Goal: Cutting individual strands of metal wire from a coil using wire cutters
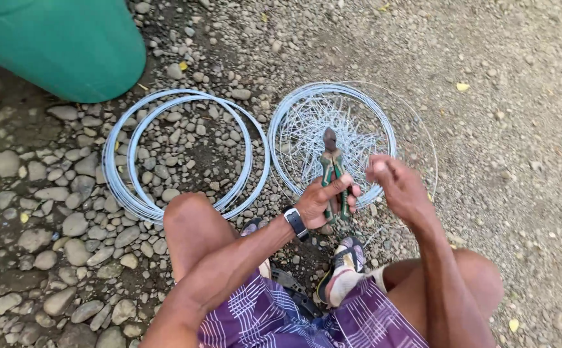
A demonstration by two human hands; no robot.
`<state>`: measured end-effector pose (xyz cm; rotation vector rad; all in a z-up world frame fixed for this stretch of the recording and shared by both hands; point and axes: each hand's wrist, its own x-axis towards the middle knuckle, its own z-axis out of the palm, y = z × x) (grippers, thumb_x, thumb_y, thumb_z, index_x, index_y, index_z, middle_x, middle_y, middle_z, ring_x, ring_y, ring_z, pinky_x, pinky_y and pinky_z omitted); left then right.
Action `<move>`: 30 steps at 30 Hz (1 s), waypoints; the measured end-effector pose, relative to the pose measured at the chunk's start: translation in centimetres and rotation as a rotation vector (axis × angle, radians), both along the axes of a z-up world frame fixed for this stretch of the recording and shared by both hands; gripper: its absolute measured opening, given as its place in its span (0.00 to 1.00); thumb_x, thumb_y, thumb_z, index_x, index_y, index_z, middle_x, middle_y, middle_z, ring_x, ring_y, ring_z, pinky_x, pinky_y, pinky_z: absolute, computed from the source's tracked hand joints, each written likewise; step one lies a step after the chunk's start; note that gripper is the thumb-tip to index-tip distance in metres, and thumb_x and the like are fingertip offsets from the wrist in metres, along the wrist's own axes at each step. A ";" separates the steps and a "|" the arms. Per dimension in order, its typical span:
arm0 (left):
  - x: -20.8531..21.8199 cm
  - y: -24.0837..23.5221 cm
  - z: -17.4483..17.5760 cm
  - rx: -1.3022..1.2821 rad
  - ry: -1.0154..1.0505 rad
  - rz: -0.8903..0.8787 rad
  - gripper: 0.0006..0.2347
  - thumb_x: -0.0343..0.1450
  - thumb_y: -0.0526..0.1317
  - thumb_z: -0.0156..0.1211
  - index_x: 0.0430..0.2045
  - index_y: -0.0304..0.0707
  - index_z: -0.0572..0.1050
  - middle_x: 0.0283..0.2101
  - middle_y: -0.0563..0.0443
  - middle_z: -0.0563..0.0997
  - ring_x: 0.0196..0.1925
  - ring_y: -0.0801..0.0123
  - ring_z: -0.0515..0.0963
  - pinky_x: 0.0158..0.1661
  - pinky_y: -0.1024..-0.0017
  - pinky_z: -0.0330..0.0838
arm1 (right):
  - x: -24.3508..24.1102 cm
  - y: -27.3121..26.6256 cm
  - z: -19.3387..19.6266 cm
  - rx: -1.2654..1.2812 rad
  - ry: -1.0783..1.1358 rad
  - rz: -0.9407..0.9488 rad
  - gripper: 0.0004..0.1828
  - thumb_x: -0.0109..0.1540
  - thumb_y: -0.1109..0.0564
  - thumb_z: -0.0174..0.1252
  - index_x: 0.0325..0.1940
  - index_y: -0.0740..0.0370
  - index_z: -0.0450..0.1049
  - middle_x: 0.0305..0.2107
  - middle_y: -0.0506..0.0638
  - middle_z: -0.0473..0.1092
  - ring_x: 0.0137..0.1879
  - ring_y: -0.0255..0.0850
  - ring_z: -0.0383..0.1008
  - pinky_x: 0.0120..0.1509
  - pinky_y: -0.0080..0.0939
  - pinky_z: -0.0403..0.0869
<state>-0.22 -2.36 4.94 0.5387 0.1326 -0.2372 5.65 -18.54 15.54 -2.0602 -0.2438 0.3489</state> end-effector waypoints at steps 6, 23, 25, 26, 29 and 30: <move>1.5 3.8 -0.9 -0.051 -0.037 0.063 0.10 0.73 0.47 0.64 0.31 0.41 0.77 0.32 0.49 0.83 0.30 0.72 0.82 0.36 0.66 0.84 | -1.9 -1.6 -2.9 -0.230 0.304 0.338 0.21 0.71 0.49 0.47 0.46 0.68 0.79 0.31 0.67 0.79 0.42 0.58 0.77 0.54 0.55 0.73; 0.8 6.3 0.6 0.123 -0.027 -0.088 0.07 0.72 0.42 0.64 0.29 0.40 0.76 0.27 0.47 0.80 0.25 0.71 0.79 0.30 0.68 0.82 | 2.8 -7.0 -6.6 -0.305 -1.042 0.253 0.30 0.57 0.32 0.67 0.44 0.60 0.76 0.22 0.45 0.67 0.32 0.45 0.67 0.59 0.50 0.68; -0.1 6.1 1.2 0.197 -0.048 -0.190 0.08 0.73 0.42 0.62 0.27 0.39 0.75 0.25 0.47 0.78 0.23 0.71 0.78 0.28 0.67 0.81 | 2.5 -6.7 -5.5 -0.318 -1.083 0.213 0.37 0.51 0.31 0.70 0.47 0.64 0.73 0.25 0.48 0.69 0.36 0.47 0.71 0.66 0.53 0.67; -0.4 6.1 1.5 0.284 -0.078 -0.265 0.09 0.73 0.41 0.61 0.25 0.38 0.74 0.23 0.48 0.76 0.22 0.70 0.76 0.27 0.67 0.80 | 2.5 -6.5 -5.0 -0.308 -1.137 0.190 0.45 0.46 0.30 0.74 0.50 0.67 0.69 0.28 0.51 0.72 0.39 0.49 0.74 0.73 0.56 0.65; -0.7 5.4 0.4 0.515 -0.166 -0.403 0.09 0.72 0.37 0.64 0.21 0.35 0.74 0.19 0.47 0.76 0.18 0.70 0.77 0.24 0.71 0.78 | 2.8 -5.8 -6.8 -0.295 -1.171 0.190 0.46 0.49 0.26 0.68 0.49 0.69 0.68 0.26 0.50 0.72 0.41 0.47 0.76 0.76 0.53 0.63; -0.6 5.3 1.0 0.514 -0.167 -0.417 0.09 0.72 0.37 0.64 0.21 0.35 0.74 0.19 0.47 0.76 0.18 0.70 0.77 0.24 0.71 0.78 | 2.3 -5.9 -6.3 -0.303 -1.167 0.177 0.46 0.49 0.26 0.68 0.49 0.69 0.68 0.26 0.50 0.72 0.41 0.47 0.76 0.76 0.53 0.63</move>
